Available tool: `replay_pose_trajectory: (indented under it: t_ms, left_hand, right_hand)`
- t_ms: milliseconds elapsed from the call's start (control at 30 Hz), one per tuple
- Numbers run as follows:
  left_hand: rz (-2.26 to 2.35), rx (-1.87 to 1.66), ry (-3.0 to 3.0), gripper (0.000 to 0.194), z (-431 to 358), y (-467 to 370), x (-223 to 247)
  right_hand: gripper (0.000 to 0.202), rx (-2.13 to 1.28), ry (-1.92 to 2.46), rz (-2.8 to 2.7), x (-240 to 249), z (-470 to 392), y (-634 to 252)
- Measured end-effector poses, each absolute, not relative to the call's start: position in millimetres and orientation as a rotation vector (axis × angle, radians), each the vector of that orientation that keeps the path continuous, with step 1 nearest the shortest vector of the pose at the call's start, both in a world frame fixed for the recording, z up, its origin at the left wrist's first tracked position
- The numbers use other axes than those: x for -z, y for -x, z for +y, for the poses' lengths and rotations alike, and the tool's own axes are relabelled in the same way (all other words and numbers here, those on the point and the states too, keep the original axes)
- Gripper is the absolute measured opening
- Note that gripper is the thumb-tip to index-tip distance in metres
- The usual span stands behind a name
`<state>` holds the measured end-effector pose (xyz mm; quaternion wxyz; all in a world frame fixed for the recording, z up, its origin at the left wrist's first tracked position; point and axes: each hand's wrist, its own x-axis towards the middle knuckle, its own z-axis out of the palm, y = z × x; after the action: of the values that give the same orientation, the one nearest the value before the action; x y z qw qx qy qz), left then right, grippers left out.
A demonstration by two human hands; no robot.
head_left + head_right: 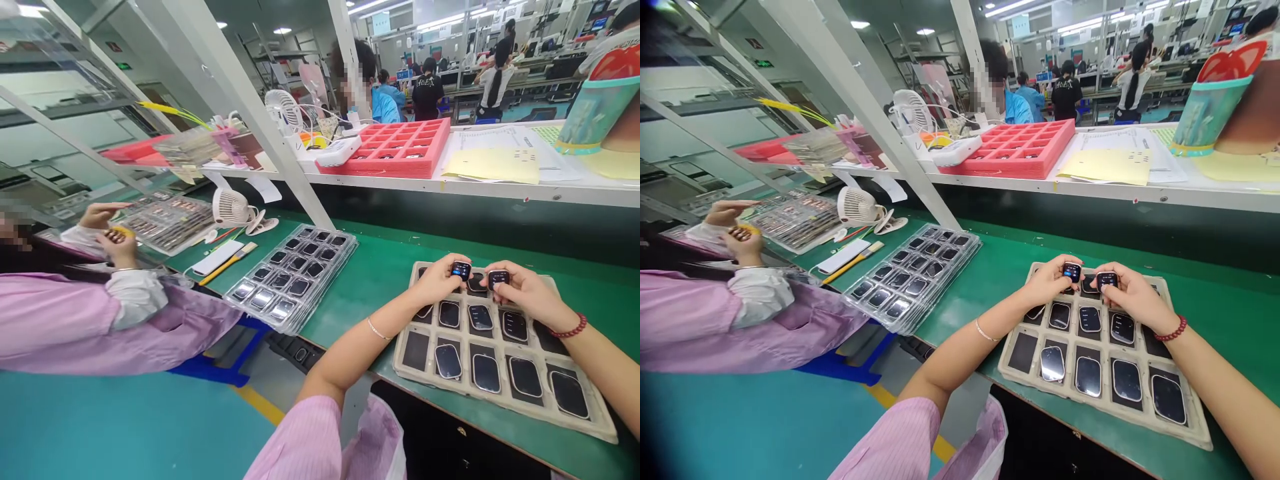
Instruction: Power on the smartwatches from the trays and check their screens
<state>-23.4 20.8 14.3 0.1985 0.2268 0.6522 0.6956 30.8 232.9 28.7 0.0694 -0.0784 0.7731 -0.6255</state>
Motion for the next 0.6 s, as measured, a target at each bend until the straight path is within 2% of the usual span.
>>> replay_pose_trajectory:
  t_ms: [167, 300, 433, 600]
  left_hand:
    - [1.85, -1.948, -0.692, 0.031, 19.7, 25.0, -12.3]
    - [1.823, -1.965, -0.744, 0.049, 19.0, 24.8, -12.9]
    - [1.795, -1.942, -0.691, 0.037, 18.3, 24.9, -14.2]
    - [1.836, -1.929, -0.658, 0.051, 17.6, 24.4, -14.2]
  right_hand:
    - [0.038, 1.877, 0.328, 2.289, -30.0, 231.8, -31.3]
    - [0.045, 1.941, 0.343, 2.237, -28.4, 231.9, -30.5]
    - [0.033, 1.927, 0.301, 2.188, -29.2, 233.3, -29.0]
    - [0.038, 2.003, 0.239, 2.179, -29.4, 233.3, -28.6]
